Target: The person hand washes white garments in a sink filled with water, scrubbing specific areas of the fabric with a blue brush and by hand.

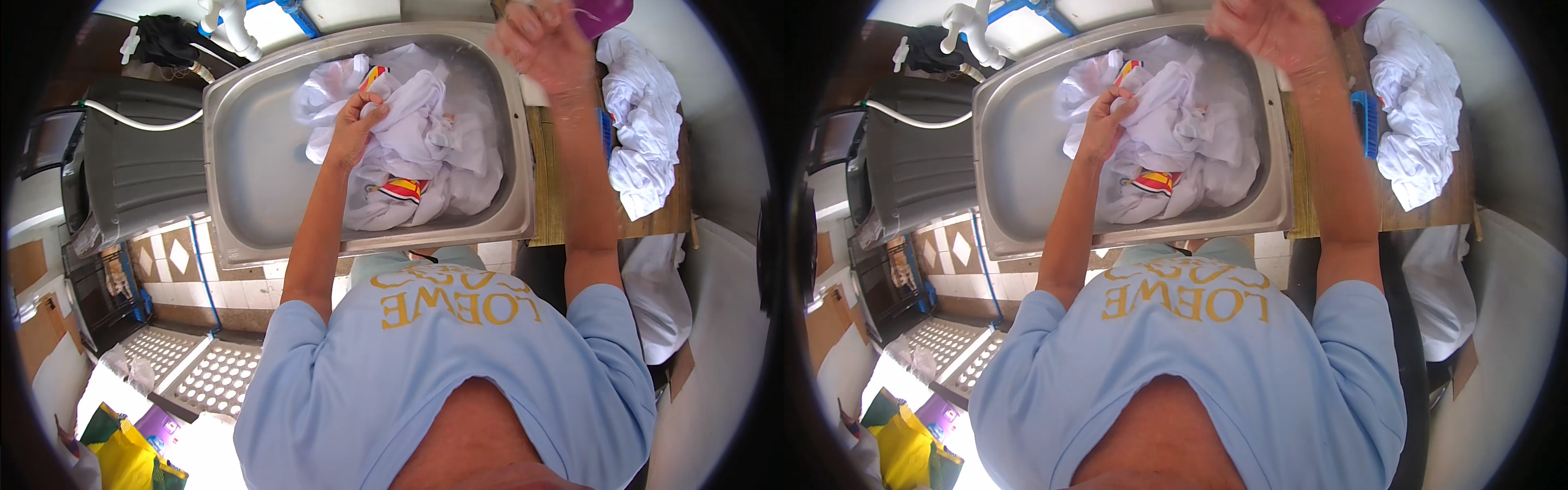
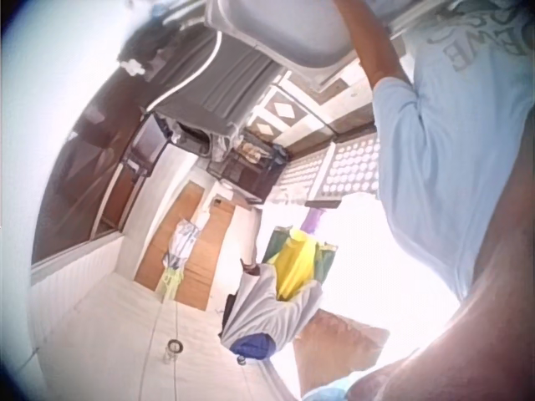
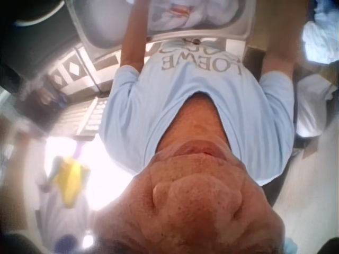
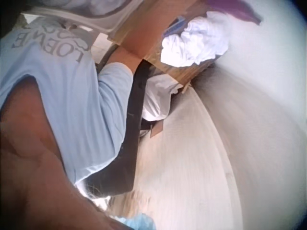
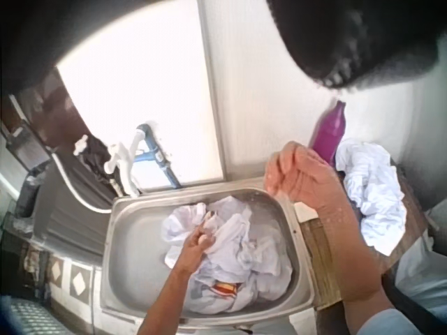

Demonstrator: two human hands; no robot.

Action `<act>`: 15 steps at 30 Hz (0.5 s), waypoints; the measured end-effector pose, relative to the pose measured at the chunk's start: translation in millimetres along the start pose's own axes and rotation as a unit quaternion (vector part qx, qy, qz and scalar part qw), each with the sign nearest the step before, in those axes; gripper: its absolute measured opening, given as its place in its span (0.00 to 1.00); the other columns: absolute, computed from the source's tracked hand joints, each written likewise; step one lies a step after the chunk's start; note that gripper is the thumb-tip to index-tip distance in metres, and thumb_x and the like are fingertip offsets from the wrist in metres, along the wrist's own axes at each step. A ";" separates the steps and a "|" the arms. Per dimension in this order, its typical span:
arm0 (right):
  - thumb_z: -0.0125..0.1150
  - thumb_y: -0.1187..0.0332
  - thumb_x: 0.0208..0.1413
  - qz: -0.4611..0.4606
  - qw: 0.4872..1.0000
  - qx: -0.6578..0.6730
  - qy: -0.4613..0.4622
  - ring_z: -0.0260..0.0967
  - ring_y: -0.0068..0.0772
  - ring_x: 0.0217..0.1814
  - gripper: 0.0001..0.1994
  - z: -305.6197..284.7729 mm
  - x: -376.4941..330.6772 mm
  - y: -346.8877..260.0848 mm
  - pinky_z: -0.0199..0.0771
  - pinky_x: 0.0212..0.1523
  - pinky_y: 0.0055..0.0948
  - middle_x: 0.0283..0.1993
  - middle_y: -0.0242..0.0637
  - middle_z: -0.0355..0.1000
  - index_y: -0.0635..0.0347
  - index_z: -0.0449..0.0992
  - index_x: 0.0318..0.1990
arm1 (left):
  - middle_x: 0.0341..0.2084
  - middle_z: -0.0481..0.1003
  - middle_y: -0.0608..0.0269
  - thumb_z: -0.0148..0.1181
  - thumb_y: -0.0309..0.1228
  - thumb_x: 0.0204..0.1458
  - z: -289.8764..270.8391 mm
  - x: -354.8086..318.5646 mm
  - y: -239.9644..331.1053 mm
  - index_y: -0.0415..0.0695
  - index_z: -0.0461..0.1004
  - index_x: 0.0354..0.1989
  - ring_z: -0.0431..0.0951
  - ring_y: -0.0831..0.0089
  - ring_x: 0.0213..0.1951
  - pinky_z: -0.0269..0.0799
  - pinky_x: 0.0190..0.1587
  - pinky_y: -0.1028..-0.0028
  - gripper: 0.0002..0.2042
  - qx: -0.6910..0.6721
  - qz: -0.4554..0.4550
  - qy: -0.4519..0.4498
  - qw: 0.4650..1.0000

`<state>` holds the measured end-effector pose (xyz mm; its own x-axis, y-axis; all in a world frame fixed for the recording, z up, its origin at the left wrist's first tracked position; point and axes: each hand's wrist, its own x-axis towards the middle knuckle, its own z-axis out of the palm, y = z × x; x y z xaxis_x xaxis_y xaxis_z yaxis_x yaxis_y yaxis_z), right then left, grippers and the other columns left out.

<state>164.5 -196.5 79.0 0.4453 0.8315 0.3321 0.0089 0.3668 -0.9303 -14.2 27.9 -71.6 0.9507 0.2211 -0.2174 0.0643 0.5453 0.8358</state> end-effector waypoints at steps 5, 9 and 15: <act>0.54 0.70 0.52 0.150 0.824 -0.532 -0.125 0.70 0.30 0.39 0.07 13.2 -15.7 45.1 0.70 0.37 0.31 0.37 0.35 0.72 0.60 0.74 0.38 | 0.36 0.71 0.69 0.63 0.23 0.48 -2.3 -8.3 -1.6 0.45 0.70 0.36 0.72 0.79 0.38 0.70 0.43 0.77 0.09 -0.041 0.008 -0.003 0.999; 0.51 0.67 0.55 0.069 0.991 -0.115 -0.020 0.71 0.26 0.36 0.09 38.4 3.6 -24.2 0.70 0.36 0.27 0.35 0.35 0.73 0.61 0.75 0.36 | 0.38 0.71 0.67 0.63 0.23 0.49 -10.7 -3.9 -7.1 0.44 0.70 0.38 0.72 0.79 0.39 0.69 0.44 0.77 0.10 -0.038 0.050 -0.002 0.998; 0.55 0.68 0.56 0.248 0.837 -0.481 -0.082 0.70 0.26 0.38 0.14 32.8 12.6 -12.5 0.71 0.41 0.28 0.42 0.39 0.73 0.59 0.73 0.49 | 0.37 0.73 0.65 0.60 0.22 0.50 -14.4 1.8 -12.7 0.44 0.70 0.40 0.74 0.77 0.37 0.72 0.40 0.76 0.10 -0.025 0.055 -0.015 0.998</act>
<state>140.6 -177.0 99.9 0.4799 0.8569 -0.1881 0.6106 -0.4802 -0.6297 -17.7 33.0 -89.9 0.9598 0.2580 -0.1109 -0.0550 0.5599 0.8268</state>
